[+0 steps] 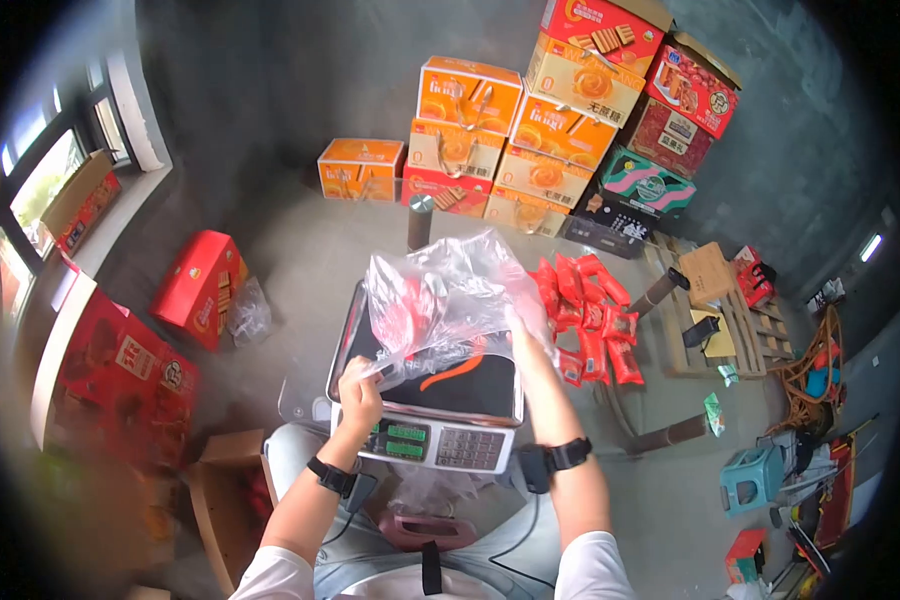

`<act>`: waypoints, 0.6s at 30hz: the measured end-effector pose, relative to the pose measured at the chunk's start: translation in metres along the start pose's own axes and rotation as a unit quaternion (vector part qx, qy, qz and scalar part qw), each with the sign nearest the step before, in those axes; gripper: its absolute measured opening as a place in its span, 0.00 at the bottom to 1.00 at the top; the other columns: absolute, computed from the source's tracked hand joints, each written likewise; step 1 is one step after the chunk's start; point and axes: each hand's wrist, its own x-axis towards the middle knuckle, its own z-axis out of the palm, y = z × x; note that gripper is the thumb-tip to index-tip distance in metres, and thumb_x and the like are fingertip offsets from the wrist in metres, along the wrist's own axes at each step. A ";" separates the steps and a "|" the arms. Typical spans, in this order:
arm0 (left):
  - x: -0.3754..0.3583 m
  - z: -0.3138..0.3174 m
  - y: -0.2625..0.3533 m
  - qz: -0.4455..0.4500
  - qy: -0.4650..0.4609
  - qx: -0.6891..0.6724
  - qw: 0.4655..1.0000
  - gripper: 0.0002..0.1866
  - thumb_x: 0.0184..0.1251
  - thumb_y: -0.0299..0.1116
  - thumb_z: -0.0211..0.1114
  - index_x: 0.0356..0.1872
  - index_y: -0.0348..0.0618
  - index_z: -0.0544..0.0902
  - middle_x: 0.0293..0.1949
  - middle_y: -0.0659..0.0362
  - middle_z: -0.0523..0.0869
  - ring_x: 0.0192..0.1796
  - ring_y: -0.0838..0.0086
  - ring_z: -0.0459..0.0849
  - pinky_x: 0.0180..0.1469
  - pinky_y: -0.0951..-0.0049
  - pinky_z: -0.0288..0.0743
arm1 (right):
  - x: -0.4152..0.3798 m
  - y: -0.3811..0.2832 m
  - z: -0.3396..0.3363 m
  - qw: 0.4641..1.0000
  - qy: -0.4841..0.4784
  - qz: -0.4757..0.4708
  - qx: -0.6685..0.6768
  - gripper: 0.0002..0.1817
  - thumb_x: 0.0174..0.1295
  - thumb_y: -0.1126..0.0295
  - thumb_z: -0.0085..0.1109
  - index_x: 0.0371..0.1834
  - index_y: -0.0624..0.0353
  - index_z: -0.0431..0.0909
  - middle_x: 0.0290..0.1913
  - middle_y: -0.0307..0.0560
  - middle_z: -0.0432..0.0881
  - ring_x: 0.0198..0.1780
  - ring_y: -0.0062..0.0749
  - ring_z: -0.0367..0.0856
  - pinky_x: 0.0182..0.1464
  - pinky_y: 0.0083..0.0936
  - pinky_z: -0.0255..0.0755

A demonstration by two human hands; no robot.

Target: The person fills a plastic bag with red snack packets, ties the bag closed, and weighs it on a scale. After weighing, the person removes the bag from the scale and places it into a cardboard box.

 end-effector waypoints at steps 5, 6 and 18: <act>0.009 0.006 0.019 -0.002 -0.065 0.129 0.989 0.08 0.62 0.29 0.54 0.27 0.36 0.77 0.28 0.48 0.78 0.34 0.50 0.78 0.37 0.55 0.72 | -0.035 0.024 -0.071 0.838 -0.505 0.131 0.159 0.27 0.70 0.62 0.53 0.70 0.59 0.64 0.65 0.52 0.73 0.62 0.39 0.77 0.55 0.32 0.73; 0.009 0.008 0.020 -0.002 -0.084 0.156 0.984 0.08 0.61 0.30 0.55 0.28 0.37 0.78 0.29 0.48 0.79 0.35 0.51 0.79 0.38 0.55 0.73 | -0.040 0.031 -0.079 0.808 -0.542 0.167 0.158 0.25 0.71 0.63 0.52 0.69 0.60 0.65 0.64 0.51 0.74 0.63 0.40 0.76 0.55 0.31 0.73; 0.008 0.012 0.023 0.000 -0.141 0.248 0.958 0.07 0.60 0.31 0.61 0.27 0.39 0.80 0.27 0.51 0.81 0.34 0.55 0.82 0.37 0.58 0.77 | 0.044 0.043 -0.149 0.760 -0.105 -0.016 -0.642 0.16 0.57 0.59 0.60 0.41 0.58 0.84 0.41 0.58 0.85 0.47 0.52 0.82 0.49 0.39 0.74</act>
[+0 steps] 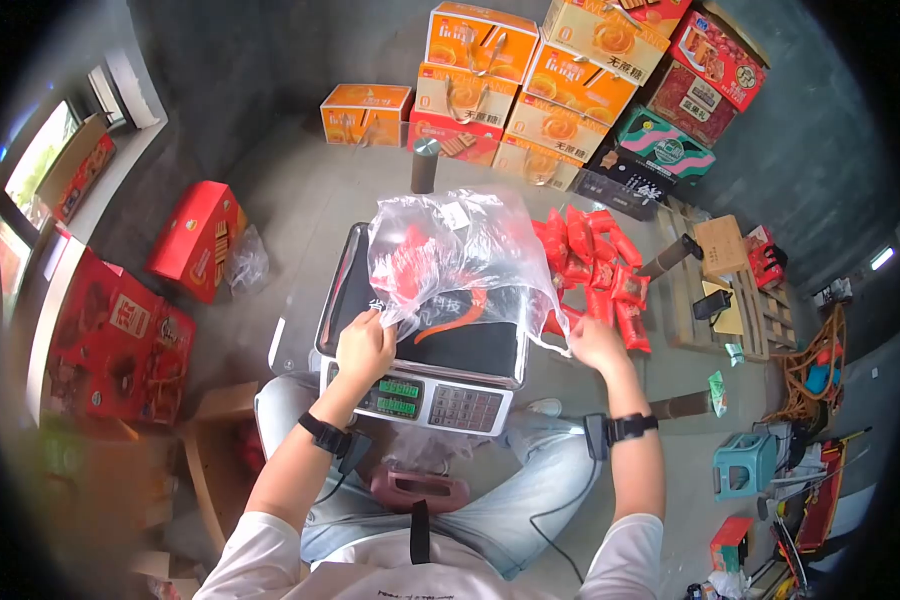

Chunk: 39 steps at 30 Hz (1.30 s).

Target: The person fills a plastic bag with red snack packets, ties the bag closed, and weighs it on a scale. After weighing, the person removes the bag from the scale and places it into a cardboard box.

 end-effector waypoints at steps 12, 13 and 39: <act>0.002 0.004 -0.003 -0.004 -0.034 0.027 0.999 0.08 0.59 0.33 0.62 0.26 0.39 0.79 0.29 0.52 0.82 0.35 0.57 0.82 0.40 0.60 0.77 | 0.036 0.010 0.087 0.981 0.189 -0.004 -0.035 0.41 0.48 0.47 0.71 0.63 0.55 0.68 0.63 0.58 0.70 0.66 0.51 0.66 0.70 0.52 0.51; 0.001 0.004 -0.002 -0.001 -0.030 0.034 0.999 0.08 0.59 0.33 0.62 0.26 0.39 0.79 0.29 0.52 0.82 0.35 0.57 0.82 0.41 0.60 0.77 | 0.032 0.012 0.091 0.982 0.187 0.000 -0.036 0.41 0.48 0.47 0.71 0.63 0.55 0.68 0.63 0.58 0.70 0.66 0.51 0.66 0.70 0.52 0.51; 0.000 0.005 0.000 0.020 -0.006 0.034 0.999 0.09 0.61 0.33 0.60 0.27 0.38 0.79 0.28 0.52 0.81 0.34 0.57 0.81 0.40 0.59 0.76 | -0.033 -0.182 -0.001 0.971 0.022 -0.122 0.203 0.56 0.58 0.44 0.61 0.75 0.72 0.41 0.62 0.74 0.72 0.60 0.61 0.76 0.60 0.41 0.72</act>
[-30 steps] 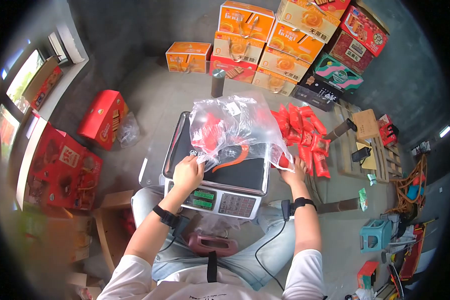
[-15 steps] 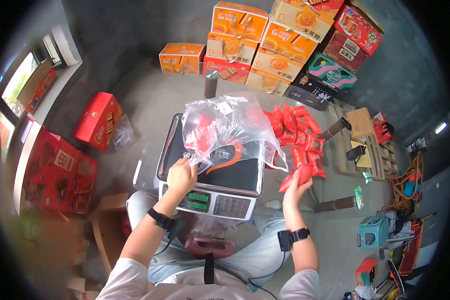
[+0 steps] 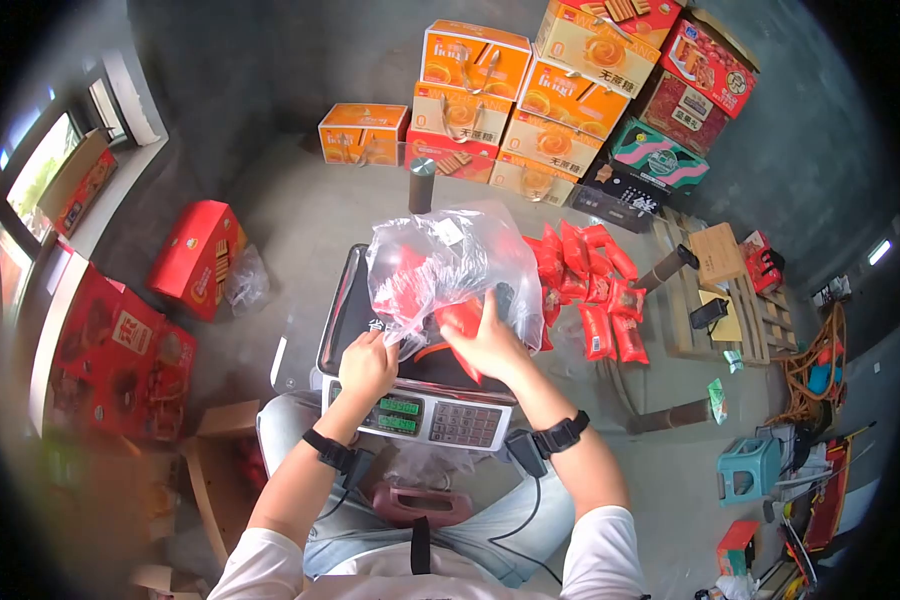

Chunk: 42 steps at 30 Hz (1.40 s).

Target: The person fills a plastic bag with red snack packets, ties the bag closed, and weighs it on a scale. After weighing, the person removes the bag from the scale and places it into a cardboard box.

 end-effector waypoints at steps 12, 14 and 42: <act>0.001 0.000 0.000 -0.002 -0.006 0.013 1.000 0.09 0.63 0.33 0.59 0.28 0.39 0.79 0.27 0.52 0.82 0.34 0.57 0.82 0.40 0.59 0.76 | 0.045 0.024 0.012 0.844 0.104 0.059 0.522 0.33 0.67 0.59 0.59 0.68 0.64 0.59 0.64 0.57 0.73 0.55 0.39 0.82 0.49 0.29 0.78; 0.003 0.001 -0.001 -0.002 -0.024 0.024 0.999 0.09 0.64 0.33 0.59 0.27 0.39 0.79 0.27 0.52 0.82 0.33 0.57 0.82 0.40 0.59 0.76 | 0.022 0.029 -0.010 0.887 0.010 0.056 0.459 0.28 0.68 0.60 0.57 0.66 0.63 0.63 0.60 0.55 0.77 0.51 0.37 0.84 0.46 0.26 0.78; 0.012 0.002 0.000 -0.046 -0.098 0.034 0.994 0.13 0.68 0.35 0.55 0.29 0.37 0.80 0.31 0.49 0.84 0.40 0.55 0.84 0.46 0.58 0.77 | -0.025 0.174 0.058 0.806 0.345 0.205 0.435 0.16 0.61 0.58 0.65 0.48 0.52 0.76 0.38 0.34 0.79 0.30 0.17 0.74 0.28 0.16 0.59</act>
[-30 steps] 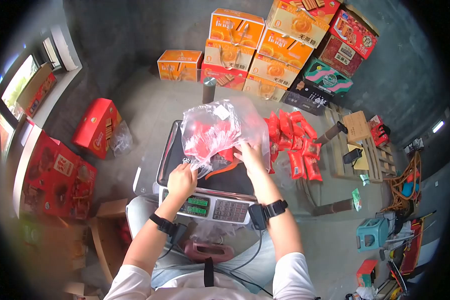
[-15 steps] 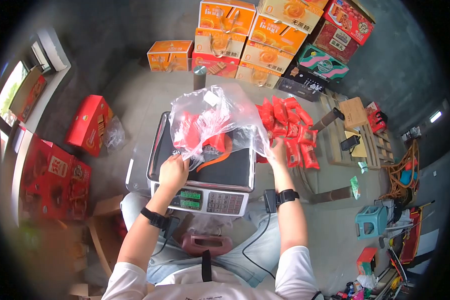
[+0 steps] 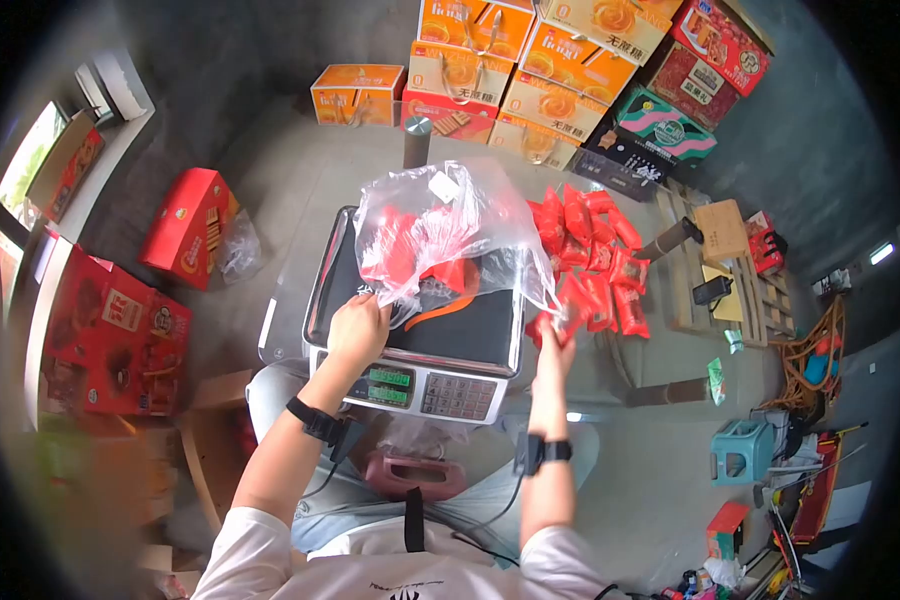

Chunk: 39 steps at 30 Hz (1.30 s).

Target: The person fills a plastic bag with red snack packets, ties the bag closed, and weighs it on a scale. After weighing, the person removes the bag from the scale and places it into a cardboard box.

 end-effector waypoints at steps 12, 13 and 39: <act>0.000 -0.003 0.004 -0.014 -0.007 0.004 1.000 0.14 0.69 0.36 0.54 0.29 0.38 0.81 0.32 0.50 0.85 0.39 0.56 0.84 0.45 0.58 0.78 | -0.117 -0.090 0.017 0.944 -0.315 -0.075 0.060 0.20 0.61 0.68 0.67 0.53 0.60 0.72 0.37 0.37 0.80 0.30 0.17 0.78 0.31 0.16 0.74; 0.000 -0.003 0.004 -0.015 -0.001 0.003 1.000 0.14 0.69 0.36 0.54 0.29 0.38 0.81 0.32 0.50 0.85 0.39 0.56 0.84 0.45 0.58 0.78 | -0.114 -0.093 0.023 0.930 -0.366 -0.032 0.029 0.21 0.61 0.67 0.68 0.53 0.61 0.73 0.38 0.37 0.80 0.29 0.17 0.78 0.32 0.16 0.75; -0.016 -0.011 0.000 0.083 0.107 -0.092 0.987 0.06 0.60 0.29 0.58 0.25 0.38 0.77 0.25 0.52 0.79 0.32 0.55 0.79 0.37 0.57 0.75 | -0.030 -0.022 -0.023 0.983 -0.014 -0.139 0.117 0.10 0.70 0.65 0.56 0.37 0.60 0.77 0.24 0.35 0.73 0.21 0.13 0.66 0.23 0.13 0.60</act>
